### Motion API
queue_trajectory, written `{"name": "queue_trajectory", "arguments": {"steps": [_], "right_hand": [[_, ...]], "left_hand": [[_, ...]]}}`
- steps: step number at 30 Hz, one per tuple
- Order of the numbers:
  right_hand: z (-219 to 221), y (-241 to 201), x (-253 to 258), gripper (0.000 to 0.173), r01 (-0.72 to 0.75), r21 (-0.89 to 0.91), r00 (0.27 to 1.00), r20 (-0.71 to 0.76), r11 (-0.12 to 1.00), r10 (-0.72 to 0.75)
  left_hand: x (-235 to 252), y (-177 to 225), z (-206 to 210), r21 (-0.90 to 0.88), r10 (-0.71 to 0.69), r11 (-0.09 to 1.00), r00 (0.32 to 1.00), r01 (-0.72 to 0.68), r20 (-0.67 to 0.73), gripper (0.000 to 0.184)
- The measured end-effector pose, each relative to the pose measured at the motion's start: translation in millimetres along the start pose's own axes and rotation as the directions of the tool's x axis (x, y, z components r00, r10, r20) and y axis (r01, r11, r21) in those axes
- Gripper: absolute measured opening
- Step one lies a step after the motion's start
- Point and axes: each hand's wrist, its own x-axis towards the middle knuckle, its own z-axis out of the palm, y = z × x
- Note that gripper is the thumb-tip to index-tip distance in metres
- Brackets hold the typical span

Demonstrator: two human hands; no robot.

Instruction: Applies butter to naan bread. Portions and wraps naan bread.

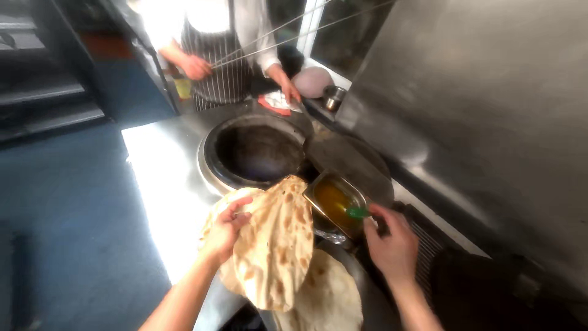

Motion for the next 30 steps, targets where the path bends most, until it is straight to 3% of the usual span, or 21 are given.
{"name": "queue_trajectory", "arguments": {"steps": [1, 2, 3, 5, 6, 7, 8, 11, 13, 15, 18, 20, 26, 30], "right_hand": [[-0.6, -20.1, -18.3, 0.026, -0.065, 0.136, 0.997, -0.032, 0.989, 0.070], [1.1, -44.1, -39.0, 0.026, -0.219, 0.311, 0.975, 0.042, 0.925, 0.216], [5.7, -67.8, -58.9, 0.032, -0.427, 0.450, 0.904, 0.203, 0.784, 0.376], [22.0, -100.4, -90.4, 0.055, -0.780, 0.510, 0.622, 0.566, 0.363, 0.541], [31.6, -110.5, -100.4, 0.058, -0.853, 0.493, 0.499, 0.677, 0.170, 0.541], [38.7, -118.8, -107.4, 0.054, -0.878, 0.476, 0.419, 0.727, 0.041, 0.544], [42.3, -125.2, -112.7, 0.053, -0.878, 0.478, 0.403, 0.735, 0.005, 0.546], [43.5, -132.7, -120.4, 0.045, -0.803, 0.542, 0.584, 0.635, 0.248, 0.506], [38.5, -132.8, -123.1, 0.033, -0.721, 0.553, 0.692, 0.550, 0.417, 0.468], [30.1, -128.9, -118.7, 0.027, -0.703, 0.571, 0.710, 0.526, 0.424, 0.469], [21.7, -116.5, -103.9, 0.021, -0.757, 0.568, 0.646, 0.574, 0.325, 0.502], [20.4, -112.0, -96.7, 0.021, -0.767, 0.555, 0.637, 0.605, 0.320, 0.478], [16.3, -120.9, -74.7, 0.020, -0.687, 0.584, 0.726, 0.568, 0.433, 0.388], [11.2, -126.8, -70.1, 0.023, -0.625, 0.581, 0.775, 0.543, 0.522, 0.324]], "left_hand": [[-5.6, 2.5, 0.6, -0.016, 0.010, 1.000, 1.000, -0.010, -0.007, 0.035], [-11.7, 5.8, 1.6, -0.037, 0.013, 0.999, 1.000, -0.013, -0.005, 0.036], [-17.8, 8.6, 2.6, -0.054, 0.016, 0.998, 1.000, -0.016, 0.003, 0.036], [-30.0, 9.2, 4.5, -0.088, 0.001, 0.996, 1.000, -0.001, 0.004, 0.038], [-34.9, 7.1, 5.5, -0.086, -0.007, 0.996, 1.000, 0.005, -0.013, 0.038], [-38.8, 2.3, 6.0, -0.044, -0.010, 0.999, 1.000, 0.009, -0.030, 0.037], [-42.1, -4.5, 5.0, 0.056, -0.004, 0.998, 0.999, 0.007, -0.045, 0.037], [-45.4, -24.8, -3.7, 0.468, 0.070, 0.883, 0.995, -0.030, -0.068, 0.041], [-48.6, -29.1, -6.8, 0.574, 0.104, 0.818, 0.990, -0.029, -0.098, 0.026], [-54.9, -18.9, -10.6, 0.482, 0.066, 0.876, 0.993, -0.012, -0.096, 0.018], [-63.4, -0.1, -20.5, 0.245, -0.077, 0.967, 0.997, 0.074, 0.003, 0.013], [-64.2, 1.2, -26.5, 0.163, -0.120, 0.981, 0.991, 0.109, 0.058, 0.011], [-64.8, -1.8, -37.6, -0.027, -0.109, 0.993, 0.987, 0.113, 0.119, 0.012], [-80.3, 0.9, -35.7, -0.199, -0.115, 0.969, 0.982, 0.144, 0.149, 0.027]]}}
